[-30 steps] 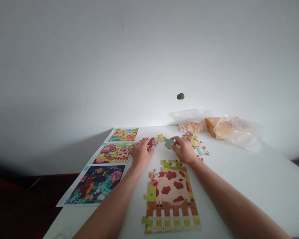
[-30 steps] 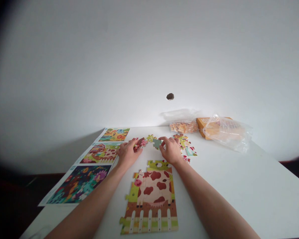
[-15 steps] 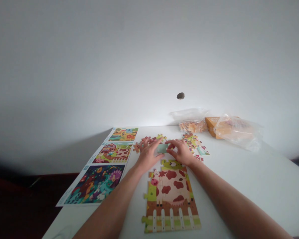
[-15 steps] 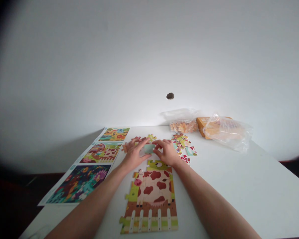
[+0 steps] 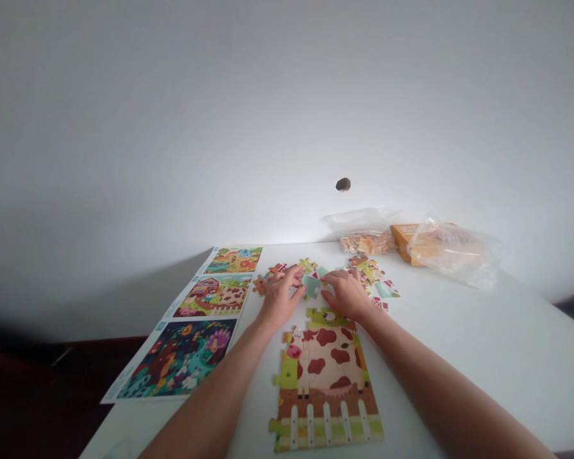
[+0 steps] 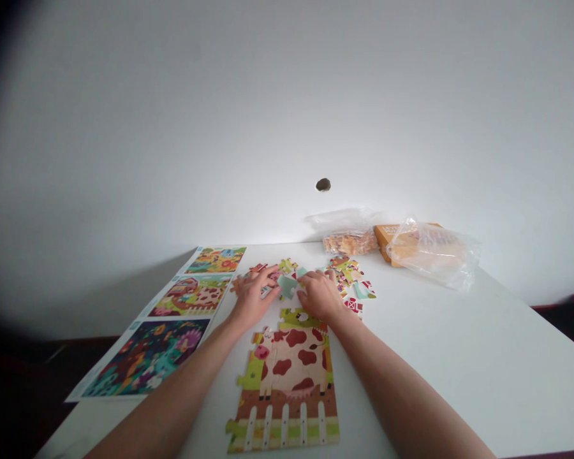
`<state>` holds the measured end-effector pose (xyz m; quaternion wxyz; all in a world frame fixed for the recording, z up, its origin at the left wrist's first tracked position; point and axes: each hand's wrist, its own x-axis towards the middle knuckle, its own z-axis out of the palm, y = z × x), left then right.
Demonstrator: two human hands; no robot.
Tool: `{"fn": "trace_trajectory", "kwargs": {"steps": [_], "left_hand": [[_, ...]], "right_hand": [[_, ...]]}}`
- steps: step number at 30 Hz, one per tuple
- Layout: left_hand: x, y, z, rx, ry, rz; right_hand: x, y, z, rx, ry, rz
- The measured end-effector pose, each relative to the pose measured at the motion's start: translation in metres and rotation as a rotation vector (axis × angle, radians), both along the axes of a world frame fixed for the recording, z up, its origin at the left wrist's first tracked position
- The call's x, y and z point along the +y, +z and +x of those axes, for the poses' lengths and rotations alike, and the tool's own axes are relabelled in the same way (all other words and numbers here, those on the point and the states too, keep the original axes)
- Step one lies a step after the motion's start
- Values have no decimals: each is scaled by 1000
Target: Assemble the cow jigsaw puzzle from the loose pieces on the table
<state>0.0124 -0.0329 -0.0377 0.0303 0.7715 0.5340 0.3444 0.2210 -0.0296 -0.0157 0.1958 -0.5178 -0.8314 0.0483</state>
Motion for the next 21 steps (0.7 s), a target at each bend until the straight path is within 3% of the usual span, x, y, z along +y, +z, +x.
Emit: {"fn": "trace_trajectory", "kwargs": {"steps": [5,11,17,21], "left_hand": [[-2,3,-1,78,16,-13],[-8,8,1,167,-126,-33],[-6,5,-1,158,-63,-20],[-5,5,-2,147,-52,3]], "right_hand": [[1,-2,2,-19,-21,-1],[4,-3,5,-18,-17,7],[13,19,34,7,-234,136],[15,32,57,-87,-338,117]]}}
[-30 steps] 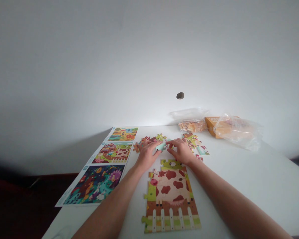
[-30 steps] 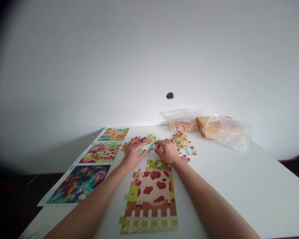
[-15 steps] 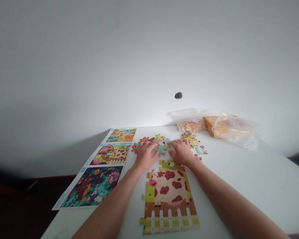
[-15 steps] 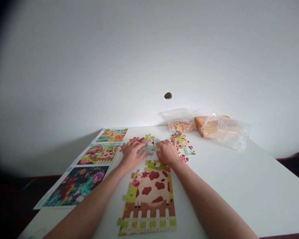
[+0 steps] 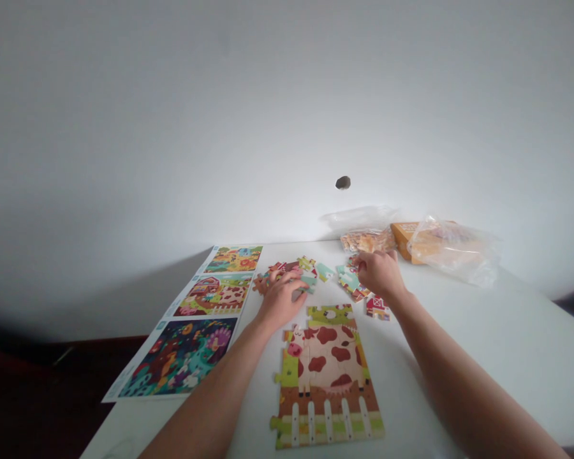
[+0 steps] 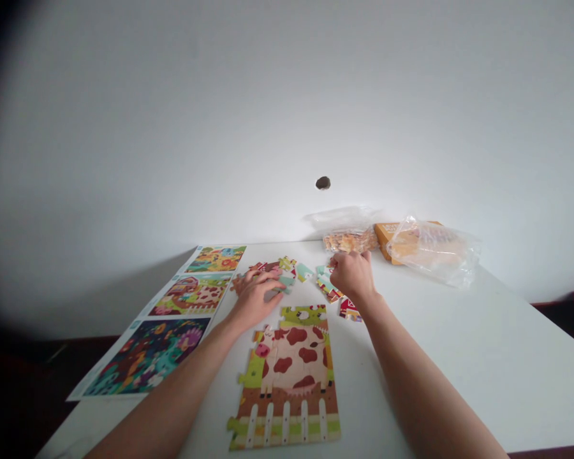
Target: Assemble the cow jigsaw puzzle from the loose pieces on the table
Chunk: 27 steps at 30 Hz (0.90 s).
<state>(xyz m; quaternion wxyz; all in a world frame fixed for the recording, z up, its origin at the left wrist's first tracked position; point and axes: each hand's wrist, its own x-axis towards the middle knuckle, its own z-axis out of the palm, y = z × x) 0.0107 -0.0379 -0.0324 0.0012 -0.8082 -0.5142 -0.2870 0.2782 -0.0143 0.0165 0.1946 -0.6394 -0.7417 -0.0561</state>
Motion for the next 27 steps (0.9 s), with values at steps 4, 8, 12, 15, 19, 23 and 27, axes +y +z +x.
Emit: {"fn": "trace_trajectory", "kwargs": {"steps": [4,8,12,15,19,23,27], "left_hand": [[2,-1,-1,-16,9,-2],[5,-3,-2,-27,-12,-6],[6,-4,-3,-19,-16,-10],[5,-4,-3,2,-13,-17],[3,-3,-3,14,2,-32],[0,-1,-3,13,-38,-78],[-1,2,-3,23,-69,-106]], "right_hand": [[1,-6,6,-96,58,-151],[4,-17,-1,-119,105,-219],[5,-22,-7,-107,122,-230],[6,-24,-9,-83,129,-221],[8,-28,-11,-55,127,-247],[6,-29,-13,-65,122,-257],[3,-28,-14,-75,136,-232]]}}
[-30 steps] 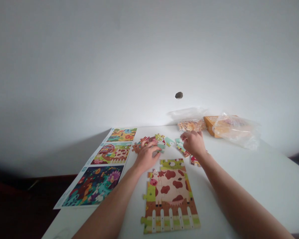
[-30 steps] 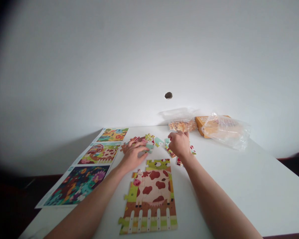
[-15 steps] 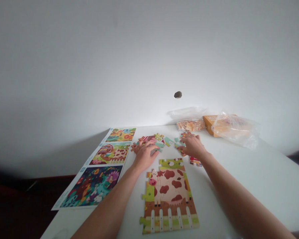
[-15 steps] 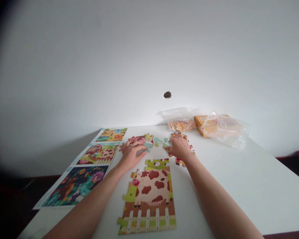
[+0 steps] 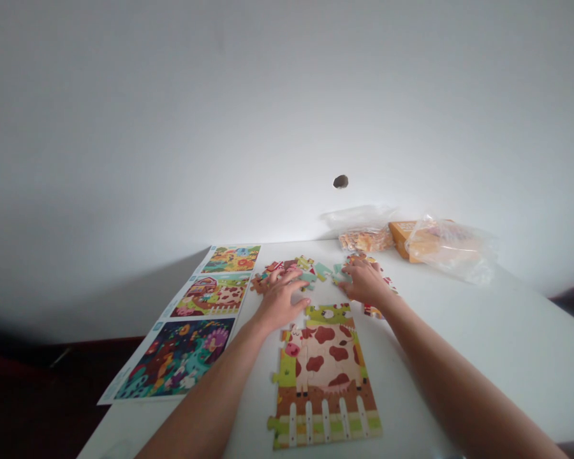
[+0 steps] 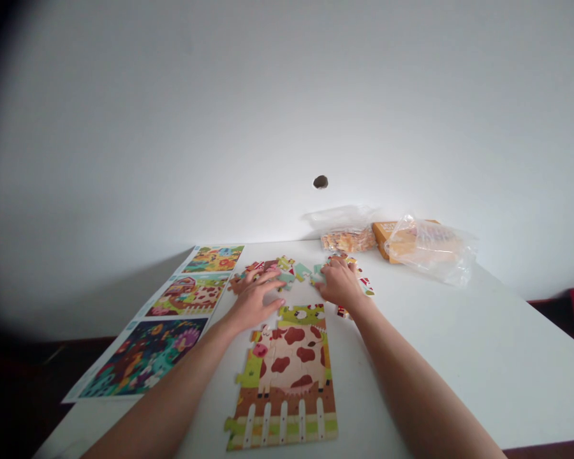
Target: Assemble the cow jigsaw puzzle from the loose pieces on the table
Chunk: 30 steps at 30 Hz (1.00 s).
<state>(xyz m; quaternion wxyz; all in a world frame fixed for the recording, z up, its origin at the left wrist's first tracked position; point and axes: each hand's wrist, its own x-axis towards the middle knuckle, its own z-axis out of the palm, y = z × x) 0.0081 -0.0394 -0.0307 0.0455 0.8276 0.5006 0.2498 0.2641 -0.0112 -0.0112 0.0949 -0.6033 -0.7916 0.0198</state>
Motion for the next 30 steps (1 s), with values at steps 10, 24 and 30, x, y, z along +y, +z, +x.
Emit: {"fn": "trace_trajectory", "kwargs": {"steps": [10,24,30], "left_hand": [[-7,6,3,42,-113,-49],[-7,5,4,53,-251,-95],[-8,7,4,50,-232,-95]], "right_hand": [[0,1,2,57,3,60],[2,1,-6,410,35,-16],[0,-6,-10,352,153,-11]]}}
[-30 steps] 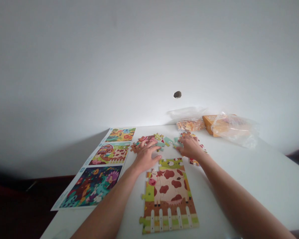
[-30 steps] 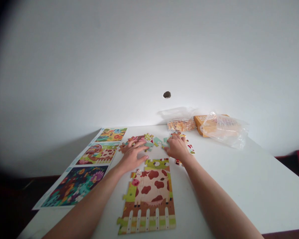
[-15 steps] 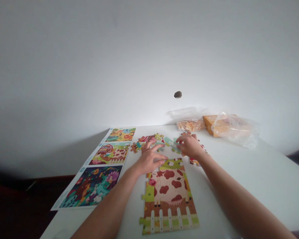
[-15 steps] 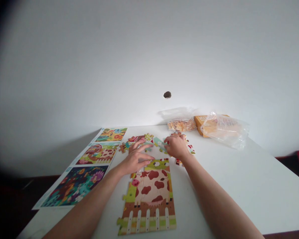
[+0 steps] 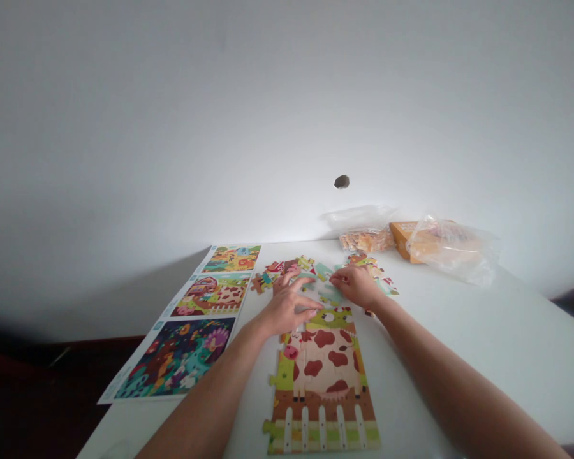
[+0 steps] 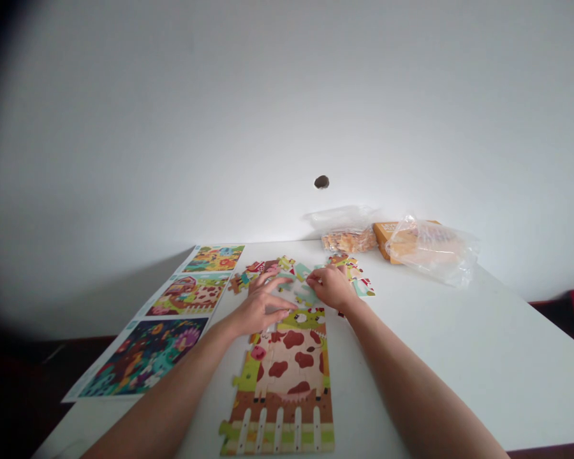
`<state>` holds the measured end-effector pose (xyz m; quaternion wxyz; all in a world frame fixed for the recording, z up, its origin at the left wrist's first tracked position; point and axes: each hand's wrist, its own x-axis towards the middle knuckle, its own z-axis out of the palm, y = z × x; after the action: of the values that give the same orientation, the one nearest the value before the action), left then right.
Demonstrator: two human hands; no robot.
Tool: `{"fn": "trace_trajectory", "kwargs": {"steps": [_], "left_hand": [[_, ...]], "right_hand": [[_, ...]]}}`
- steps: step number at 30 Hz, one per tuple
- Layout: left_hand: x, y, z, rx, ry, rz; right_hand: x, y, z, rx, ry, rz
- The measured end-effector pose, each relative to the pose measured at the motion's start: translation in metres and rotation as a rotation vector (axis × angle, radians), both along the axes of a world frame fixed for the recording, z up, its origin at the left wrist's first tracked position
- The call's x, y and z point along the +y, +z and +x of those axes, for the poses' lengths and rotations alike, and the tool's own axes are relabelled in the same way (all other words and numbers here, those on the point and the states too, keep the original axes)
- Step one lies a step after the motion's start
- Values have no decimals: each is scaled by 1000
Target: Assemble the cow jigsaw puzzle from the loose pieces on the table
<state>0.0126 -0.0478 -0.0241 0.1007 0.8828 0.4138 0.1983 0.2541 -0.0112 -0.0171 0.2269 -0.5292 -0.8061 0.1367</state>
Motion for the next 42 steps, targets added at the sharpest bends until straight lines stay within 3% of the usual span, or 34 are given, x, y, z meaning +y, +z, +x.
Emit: {"fn": "trace_trajectory", "kwargs": {"steps": [7,14,18,23,35,42], "left_hand": [[-2,3,1,-14,5,8],[-3,5,0,30,-3,-20],[-6,8,5,39,-81,-38],[-9,9,12,7,-165,-75],[-4,1,8,67,27,-15],[-2,-4,6,64,101,3]], "right_hand": [[-2,3,8,-176,-58,86],[-2,3,9,-210,-91,92],[2,0,15,-247,-203,58],[5,-1,18,-270,-196,38],[6,-5,18,-241,-180,93],[4,-4,16,-231,-71,131]]}}
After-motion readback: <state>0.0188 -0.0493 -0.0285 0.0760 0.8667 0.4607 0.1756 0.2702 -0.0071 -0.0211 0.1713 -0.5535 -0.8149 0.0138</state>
